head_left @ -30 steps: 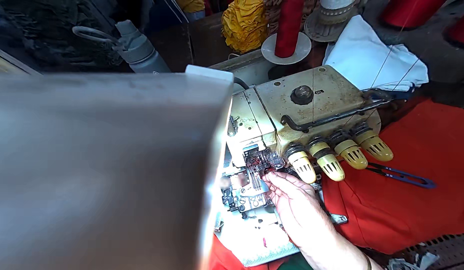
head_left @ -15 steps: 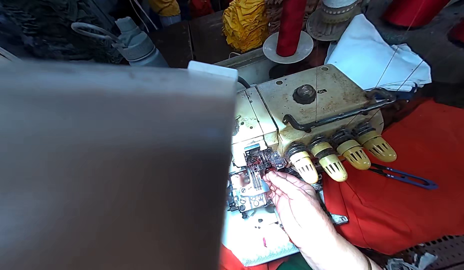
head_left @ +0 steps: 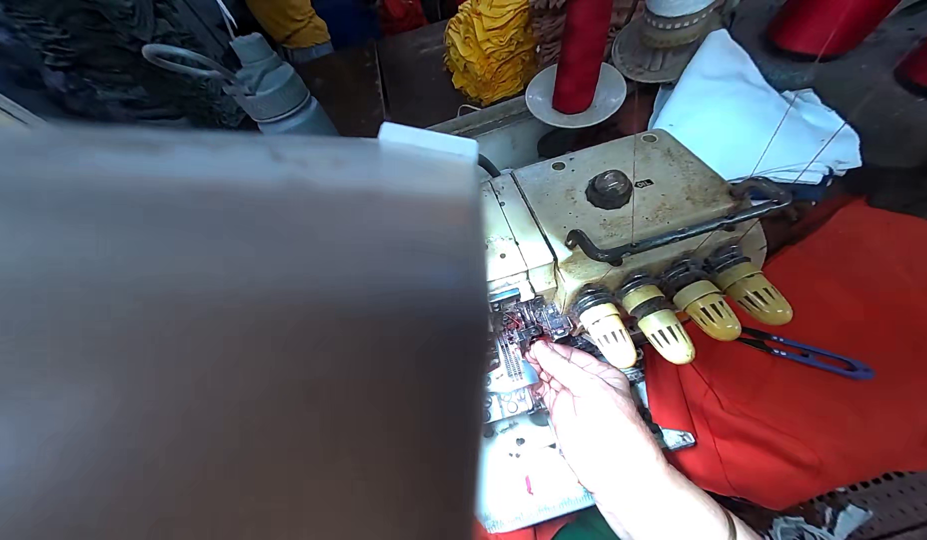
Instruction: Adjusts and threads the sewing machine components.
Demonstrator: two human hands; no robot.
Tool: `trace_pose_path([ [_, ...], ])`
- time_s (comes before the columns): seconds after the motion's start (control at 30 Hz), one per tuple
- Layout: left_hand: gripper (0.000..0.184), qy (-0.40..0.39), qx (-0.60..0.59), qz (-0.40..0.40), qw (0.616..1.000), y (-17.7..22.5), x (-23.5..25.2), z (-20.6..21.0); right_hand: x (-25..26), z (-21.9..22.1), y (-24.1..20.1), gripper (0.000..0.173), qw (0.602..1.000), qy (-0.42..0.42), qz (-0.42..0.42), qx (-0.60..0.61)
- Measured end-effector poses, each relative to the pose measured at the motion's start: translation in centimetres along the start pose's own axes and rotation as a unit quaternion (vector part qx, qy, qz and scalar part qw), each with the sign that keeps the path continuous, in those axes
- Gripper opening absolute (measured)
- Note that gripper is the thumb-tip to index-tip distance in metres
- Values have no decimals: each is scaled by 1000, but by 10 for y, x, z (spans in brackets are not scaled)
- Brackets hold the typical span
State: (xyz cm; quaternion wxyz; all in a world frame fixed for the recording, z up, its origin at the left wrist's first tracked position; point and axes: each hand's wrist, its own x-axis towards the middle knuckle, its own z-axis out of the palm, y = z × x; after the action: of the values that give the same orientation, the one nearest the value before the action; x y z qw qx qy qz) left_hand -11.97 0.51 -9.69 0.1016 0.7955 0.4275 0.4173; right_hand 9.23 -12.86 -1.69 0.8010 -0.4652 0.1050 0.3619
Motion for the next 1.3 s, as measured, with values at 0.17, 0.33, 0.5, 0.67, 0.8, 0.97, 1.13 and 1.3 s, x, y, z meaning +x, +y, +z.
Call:
trace_pose_path([
  [0.17,18,0,0,1,1000,4,1,-2,-2,6,-2,13,1000,27,7,8],
  [0.33,18,12,15,27,999,-11,-3,2,-3,6,-3,15,1000,27,13,1],
  [0.5,21,6,36,37,999,-16,-5,2,0,-2,-7,29,1000,-2,25,-15],
  [0.67,21,7,43,33,998,-14,-6,1,1,-3,-7,12,999,-22,-3,-32],
  [0.8,20,-1,46,22,999,-15,-7,0,1,-2,-6,7,998,-23,-17,-53],
  [0.97,20,-2,46,31,998,-17,-7,1,0,2,-6,6,999,-4,-16,-51],
  [1.13,19,-1,1,18,1000,-14,-4,1,0,4,-8,5,999,16,5,-52],
  [1.3,19,-4,9,8,1000,-5,-3,-2,0,-19,-9,16,982,-77,-88,-151],
])
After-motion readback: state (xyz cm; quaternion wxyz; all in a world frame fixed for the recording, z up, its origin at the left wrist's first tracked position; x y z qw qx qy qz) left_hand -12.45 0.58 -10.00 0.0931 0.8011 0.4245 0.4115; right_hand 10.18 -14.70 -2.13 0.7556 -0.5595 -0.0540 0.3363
